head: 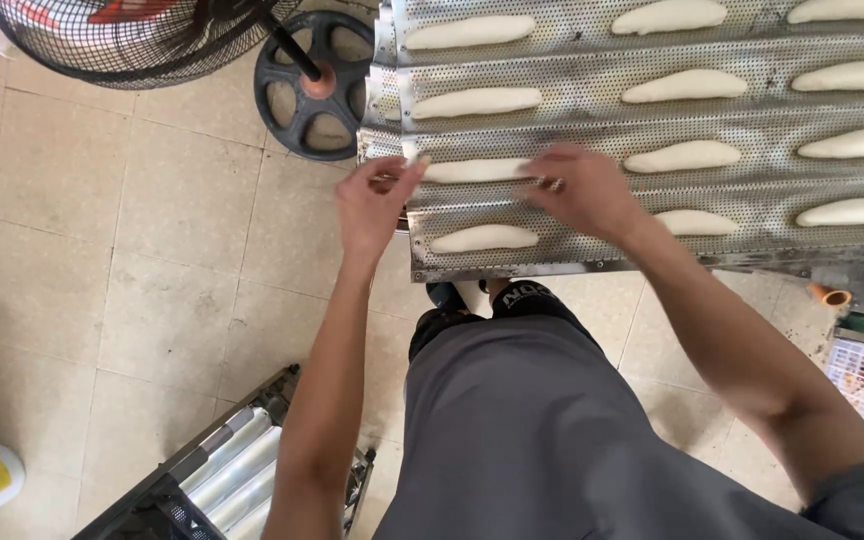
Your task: Arrange shaped bread dough onto metal baking trays for proofing or baking.
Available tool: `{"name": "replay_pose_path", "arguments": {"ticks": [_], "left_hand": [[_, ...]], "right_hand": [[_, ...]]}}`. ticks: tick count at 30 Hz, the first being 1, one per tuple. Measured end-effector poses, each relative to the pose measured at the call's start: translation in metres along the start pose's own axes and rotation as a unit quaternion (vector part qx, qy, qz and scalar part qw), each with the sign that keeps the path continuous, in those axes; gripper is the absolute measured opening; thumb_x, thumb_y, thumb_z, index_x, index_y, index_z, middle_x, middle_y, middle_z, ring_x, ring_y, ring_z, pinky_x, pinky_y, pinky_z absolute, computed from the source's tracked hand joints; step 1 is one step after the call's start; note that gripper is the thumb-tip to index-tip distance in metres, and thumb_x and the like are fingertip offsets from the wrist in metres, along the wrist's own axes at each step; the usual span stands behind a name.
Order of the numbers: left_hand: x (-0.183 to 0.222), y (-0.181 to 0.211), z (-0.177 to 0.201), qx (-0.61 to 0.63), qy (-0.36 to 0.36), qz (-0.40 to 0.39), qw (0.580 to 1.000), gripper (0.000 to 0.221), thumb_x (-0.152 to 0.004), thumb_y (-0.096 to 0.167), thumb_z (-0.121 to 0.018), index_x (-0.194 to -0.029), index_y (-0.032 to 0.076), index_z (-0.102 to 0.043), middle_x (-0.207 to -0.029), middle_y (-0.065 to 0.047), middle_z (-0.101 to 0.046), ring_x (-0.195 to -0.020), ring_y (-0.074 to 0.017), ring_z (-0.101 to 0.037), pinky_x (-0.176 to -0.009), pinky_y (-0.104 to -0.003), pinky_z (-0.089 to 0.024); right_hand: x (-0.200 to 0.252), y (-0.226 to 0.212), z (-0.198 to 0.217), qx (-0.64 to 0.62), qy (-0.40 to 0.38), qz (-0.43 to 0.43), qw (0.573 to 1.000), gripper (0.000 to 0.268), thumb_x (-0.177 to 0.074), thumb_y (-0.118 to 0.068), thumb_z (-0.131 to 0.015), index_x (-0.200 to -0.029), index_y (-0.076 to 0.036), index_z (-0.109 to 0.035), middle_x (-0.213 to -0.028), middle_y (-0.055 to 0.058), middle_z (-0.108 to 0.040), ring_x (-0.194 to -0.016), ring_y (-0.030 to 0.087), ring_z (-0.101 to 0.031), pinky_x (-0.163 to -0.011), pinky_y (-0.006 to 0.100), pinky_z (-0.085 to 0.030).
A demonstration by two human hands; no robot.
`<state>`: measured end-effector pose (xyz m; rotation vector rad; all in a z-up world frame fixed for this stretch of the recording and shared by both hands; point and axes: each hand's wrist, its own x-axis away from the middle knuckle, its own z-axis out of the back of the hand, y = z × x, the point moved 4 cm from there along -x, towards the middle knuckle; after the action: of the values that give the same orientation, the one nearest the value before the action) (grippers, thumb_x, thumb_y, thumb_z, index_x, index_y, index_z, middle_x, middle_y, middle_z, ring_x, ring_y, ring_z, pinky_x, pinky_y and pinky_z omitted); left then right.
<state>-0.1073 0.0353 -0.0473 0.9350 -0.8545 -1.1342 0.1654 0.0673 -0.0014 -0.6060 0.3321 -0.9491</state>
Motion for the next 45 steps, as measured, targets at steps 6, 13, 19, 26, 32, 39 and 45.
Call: {"name": "replay_pose_path", "arguments": {"ticks": [6,13,19,26,32,39,45], "left_hand": [[0.043,-0.016,-0.013,0.080,-0.073,0.003,0.994,0.034,-0.096,0.029,-0.076,-0.112,-0.002,-0.077,-0.089,-0.010,-0.079,-0.079,-0.0110,-0.071,-0.071,-0.025,-0.058],[0.056,-0.012,-0.055,0.040,-0.216,0.049,0.974,0.044,-0.109,0.041,-0.059,-0.115,0.002,-0.078,-0.091,-0.014,-0.076,-0.079,-0.0173,-0.069,-0.076,-0.031,-0.052],[0.059,0.016,-0.051,-0.037,-0.165,-0.066,0.983,0.038,-0.084,0.034,-0.082,-0.105,0.002,-0.080,-0.089,-0.012,-0.079,-0.079,-0.0144,-0.074,-0.074,-0.030,-0.058],[0.048,0.027,-0.025,0.176,-0.203,0.016,0.963,0.034,-0.089,0.027,-0.080,-0.110,0.000,-0.078,-0.094,-0.005,-0.079,-0.085,-0.0077,-0.072,-0.076,-0.025,-0.061],[0.050,-0.013,-0.024,0.067,-0.221,0.052,0.972,0.035,-0.089,0.030,-0.080,-0.110,0.003,-0.079,-0.090,-0.004,-0.079,-0.077,-0.0068,-0.070,-0.070,-0.026,-0.058],[0.057,0.006,-0.006,-0.143,-0.088,0.019,0.986,0.041,-0.080,0.036,-0.089,-0.097,-0.001,-0.080,-0.078,-0.011,-0.077,-0.065,-0.0146,-0.069,-0.063,-0.030,-0.054],[0.031,0.026,0.014,0.007,-0.025,0.006,1.000,0.035,-0.091,0.032,-0.081,-0.102,-0.001,-0.079,-0.086,-0.008,-0.078,-0.073,-0.0103,-0.071,-0.067,-0.026,-0.058]], "right_hand": [[-0.002,-0.058,-0.083,0.091,-0.065,0.157,0.981,0.028,-0.085,-0.027,-0.073,-0.109,-0.014,-0.073,-0.105,0.006,-0.074,-0.098,0.030,-0.070,-0.085,0.045,-0.058],[0.015,-0.066,-0.026,-0.050,-0.055,0.105,0.992,0.041,-0.083,-0.031,-0.081,-0.118,-0.012,-0.072,-0.111,0.011,-0.072,-0.101,0.034,-0.069,-0.086,0.044,-0.057],[0.046,-0.008,-0.054,-0.002,-0.013,0.046,0.999,0.043,-0.087,-0.025,-0.081,-0.126,-0.010,-0.071,-0.117,0.012,-0.072,-0.104,0.031,-0.069,-0.089,0.041,-0.057],[0.053,-0.010,-0.028,-0.389,-0.029,-0.034,0.920,0.046,-0.096,-0.030,-0.075,-0.137,-0.013,-0.065,-0.119,0.004,-0.065,-0.099,0.010,-0.066,-0.081,0.027,-0.058],[0.068,0.012,-0.027,-0.096,-0.041,-0.194,0.975,0.039,-0.089,-0.033,-0.081,-0.123,-0.015,-0.077,-0.089,0.008,-0.078,-0.070,0.014,-0.071,-0.063,0.032,-0.056],[0.069,0.018,-0.011,-0.038,-0.026,-0.111,0.993,0.035,-0.091,-0.029,-0.077,-0.121,-0.011,-0.076,-0.105,0.009,-0.075,-0.070,0.017,-0.073,-0.064,0.032,-0.061],[0.049,0.092,0.033,-0.136,-0.004,-0.153,0.979,0.033,-0.098,-0.028,-0.072,-0.127,-0.012,-0.074,-0.110,0.006,-0.076,-0.085,0.012,-0.075,-0.076,0.031,-0.062]]}}
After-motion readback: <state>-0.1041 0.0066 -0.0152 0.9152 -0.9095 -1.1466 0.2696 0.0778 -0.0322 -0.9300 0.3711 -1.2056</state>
